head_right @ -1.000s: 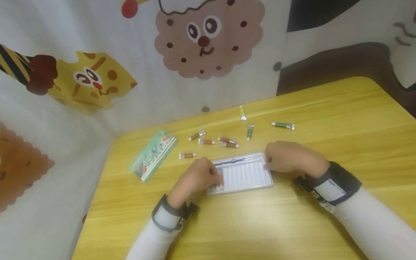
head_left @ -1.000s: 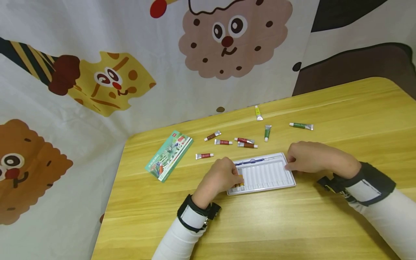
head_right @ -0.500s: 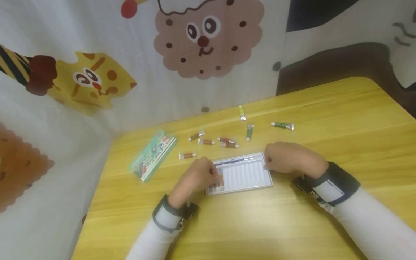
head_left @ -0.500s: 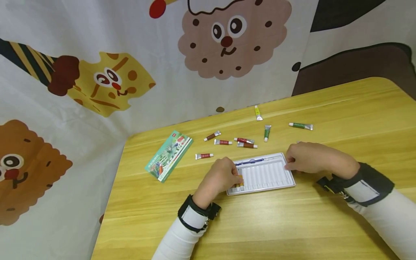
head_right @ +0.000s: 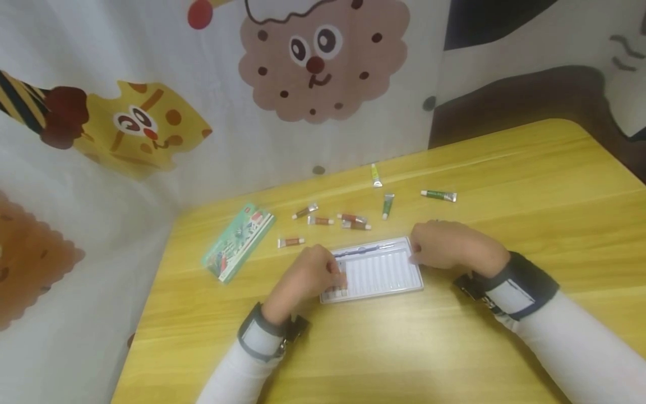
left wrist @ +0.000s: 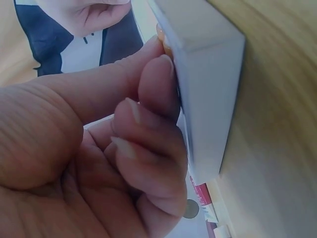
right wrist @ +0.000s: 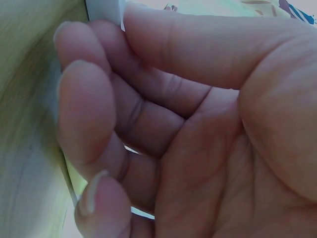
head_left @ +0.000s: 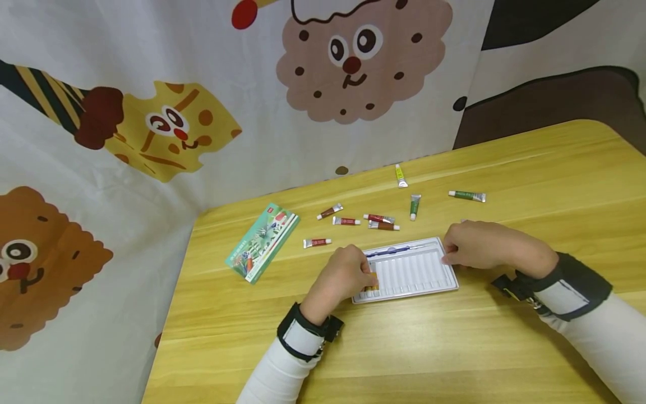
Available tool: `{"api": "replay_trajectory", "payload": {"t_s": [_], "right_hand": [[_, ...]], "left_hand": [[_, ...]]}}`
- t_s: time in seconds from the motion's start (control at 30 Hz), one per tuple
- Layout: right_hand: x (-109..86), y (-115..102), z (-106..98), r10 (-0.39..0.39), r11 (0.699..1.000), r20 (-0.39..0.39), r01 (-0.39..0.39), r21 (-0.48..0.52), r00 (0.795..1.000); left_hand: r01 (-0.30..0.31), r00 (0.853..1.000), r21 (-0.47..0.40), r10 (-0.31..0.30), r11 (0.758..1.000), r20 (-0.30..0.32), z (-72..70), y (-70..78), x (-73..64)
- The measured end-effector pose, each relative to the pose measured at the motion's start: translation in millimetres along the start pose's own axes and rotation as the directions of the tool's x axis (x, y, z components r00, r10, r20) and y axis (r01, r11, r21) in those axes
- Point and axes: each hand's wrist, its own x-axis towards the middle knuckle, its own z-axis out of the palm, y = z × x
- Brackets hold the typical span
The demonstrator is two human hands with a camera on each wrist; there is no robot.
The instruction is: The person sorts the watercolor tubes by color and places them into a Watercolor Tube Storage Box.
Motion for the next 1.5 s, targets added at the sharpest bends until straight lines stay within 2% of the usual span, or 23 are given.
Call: {"api": "replay_trajectory", "payload": {"t_s": [0.2,0.3,0.4,0.5,0.57,0.67,0.73,0.87,1.07,1.17,1.27,1.4,1.5], "right_hand": [[-1.2,0.1,0.5,0.003,1.000,0.010,-0.003,-0.005,1.000],[-1.0,0.3,1.1,0.005,1.000,0.015,-0.005,-0.005,1.000],[-0.4,-0.5,1.4,0.006,1.000,0.008,-0.006,-0.004,1.000],[-0.6,-1.5,1.3,0.005,1.000,-0.003,-0.005,-0.005,1.000],[-0.5,-2.4,1.3,0.008,1.000,-0.007,-0.008,-0.005,1.000],[-0.6,-3.4,1.2,0.015,1.000,-0.005,-0.015,-0.001,1.000],[-0.9,-3.3,1.3,0.016,1.000,-0.008,-0.016,-0.002,1.000],[-1.5,-2.7,1.3,0.013,1.000,-0.016,-0.014,-0.009,1.000],[-1.4,-4.0,1.4,0.014,1.000,-0.023,-0.014,-0.015,1.000],[-1.7,-3.5,1.7,0.004,1.000,-0.032,-0.004,-0.024,0.999],[-1.5,-3.0,2.0,-0.003,1.000,-0.038,0.002,-0.025,0.999],[-0.9,-1.8,2.2,-0.003,1.000,-0.036,0.003,-0.022,0.999],[-0.9,-1.5,2.1,0.003,1.000,-0.034,-0.004,-0.020,0.999]], "left_hand": [[-0.004,1.000,0.000,0.004,1.000,0.023,-1.1,-0.6,0.6],[-0.015,1.000,0.027,0.014,1.000,0.024,-3.5,-3.4,1.1],[-0.028,1.000,0.048,0.028,0.998,-0.010,-9.5,-7.0,1.6],[-0.013,0.995,0.042,0.017,0.999,-0.097,-18.1,-12.4,3.4],[0.023,0.984,0.038,-0.016,0.999,-0.175,-24.1,-17.9,6.3],[0.102,0.955,0.044,-0.085,0.994,-0.285,-31.9,-30.0,12.9],[0.147,0.935,0.057,-0.120,0.987,-0.333,-36.1,-39.0,17.4],[0.218,0.915,0.090,-0.172,0.972,-0.365,-39.7,-54.8,25.1],[0.287,0.898,0.111,-0.226,0.952,-0.378,-40.7,-66.2,30.6],[0.297,0.896,0.090,-0.244,0.951,-0.371,-42.1,-69.3,30.7],[0.301,0.903,0.089,-0.253,0.950,-0.348,-44.4,-71.4,29.8],[0.284,0.919,0.096,-0.242,0.954,-0.311,-48.5,-72.1,27.9],[0.251,0.937,0.075,-0.222,0.965,-0.269,-50.8,-71.3,26.9]]}}
